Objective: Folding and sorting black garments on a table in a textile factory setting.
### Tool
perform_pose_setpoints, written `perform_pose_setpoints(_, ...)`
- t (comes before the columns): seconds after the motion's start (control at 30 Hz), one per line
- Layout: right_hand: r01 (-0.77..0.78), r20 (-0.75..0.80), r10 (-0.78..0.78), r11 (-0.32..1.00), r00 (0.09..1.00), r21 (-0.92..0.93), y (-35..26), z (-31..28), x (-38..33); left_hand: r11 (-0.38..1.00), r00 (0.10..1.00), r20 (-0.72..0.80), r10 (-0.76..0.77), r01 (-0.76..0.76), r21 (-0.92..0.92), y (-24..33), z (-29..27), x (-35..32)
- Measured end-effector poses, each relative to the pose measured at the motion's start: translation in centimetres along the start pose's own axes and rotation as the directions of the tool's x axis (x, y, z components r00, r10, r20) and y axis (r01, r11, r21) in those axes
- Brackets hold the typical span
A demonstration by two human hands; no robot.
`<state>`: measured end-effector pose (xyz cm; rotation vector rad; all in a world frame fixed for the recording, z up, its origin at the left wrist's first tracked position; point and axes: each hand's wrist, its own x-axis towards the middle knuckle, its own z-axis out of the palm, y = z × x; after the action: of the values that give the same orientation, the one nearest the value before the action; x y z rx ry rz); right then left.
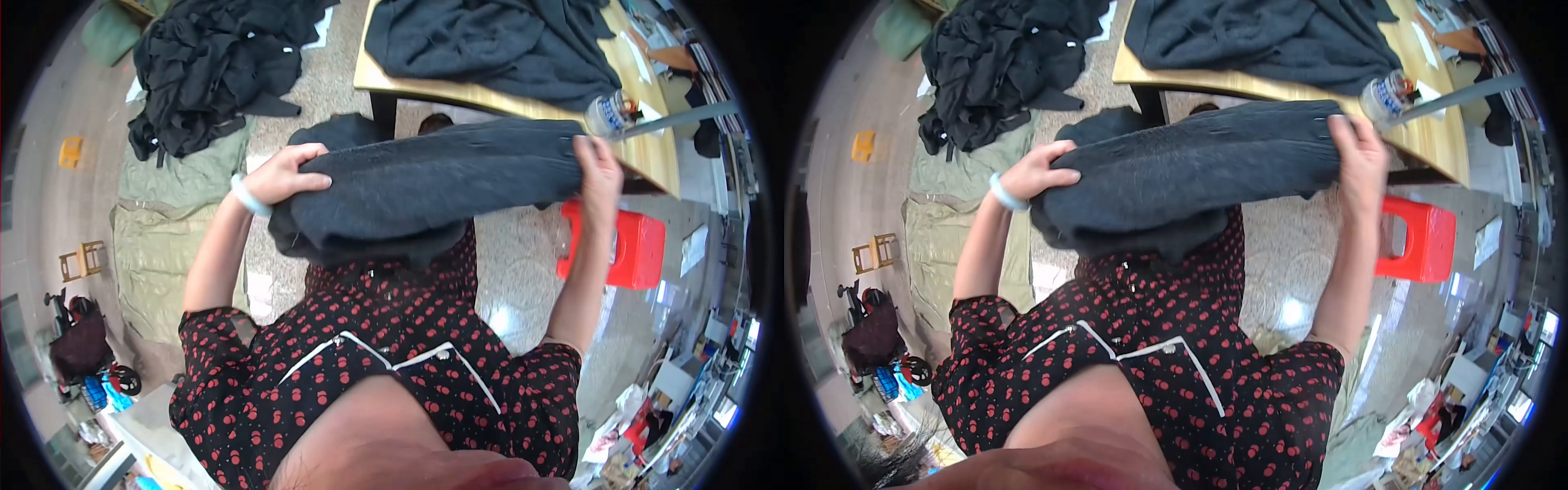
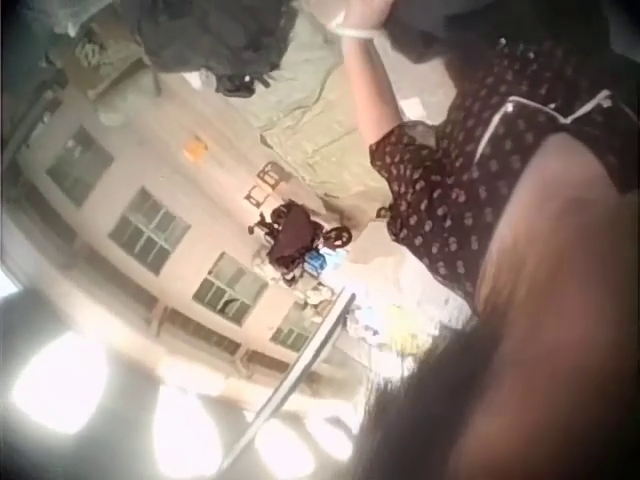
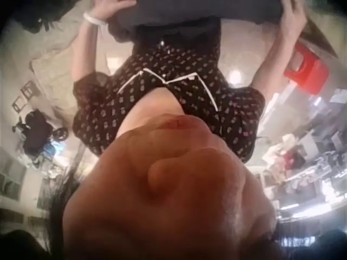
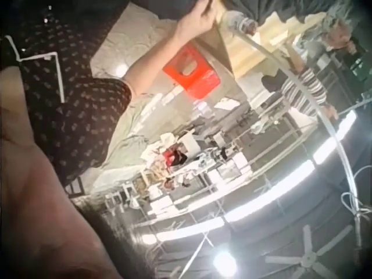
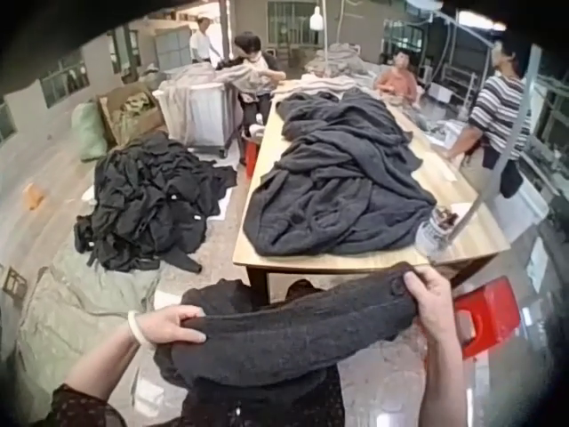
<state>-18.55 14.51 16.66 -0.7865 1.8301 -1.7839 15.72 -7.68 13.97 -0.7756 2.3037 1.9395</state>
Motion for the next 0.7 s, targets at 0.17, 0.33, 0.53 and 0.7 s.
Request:
perform_pose_setpoints(0.17,-0.057,0.13,0.206,0.71,0.97,-0.702,12.3,-0.7,-1.8,0.981,0.984,0.096,-0.148,0.134,0.142,-8.8,1.3,2.9)
perform_pose_setpoints(0.33,0.366,0.264,-0.253,0.62,0.931,-0.695,9.6,3.5,-2.1,0.926,0.998,0.002,-0.067,0.062,0.372,-8.5,1.6,2.6)
perform_pose_setpoints(0.53,0.57,0.666,-0.116,0.637,0.737,-0.519,12.1,8.7,-1.8,0.93,0.993,0.12,-0.004,-0.041,0.366,-5.2,1.9,2.6)
perform_pose_setpoints(0.7,0.626,0.686,-0.16,0.589,0.71,-0.51,12.7,8.1,-3.3,0.899,0.929,0.227,-0.293,0.187,0.396,-2.8,2.7,2.5)
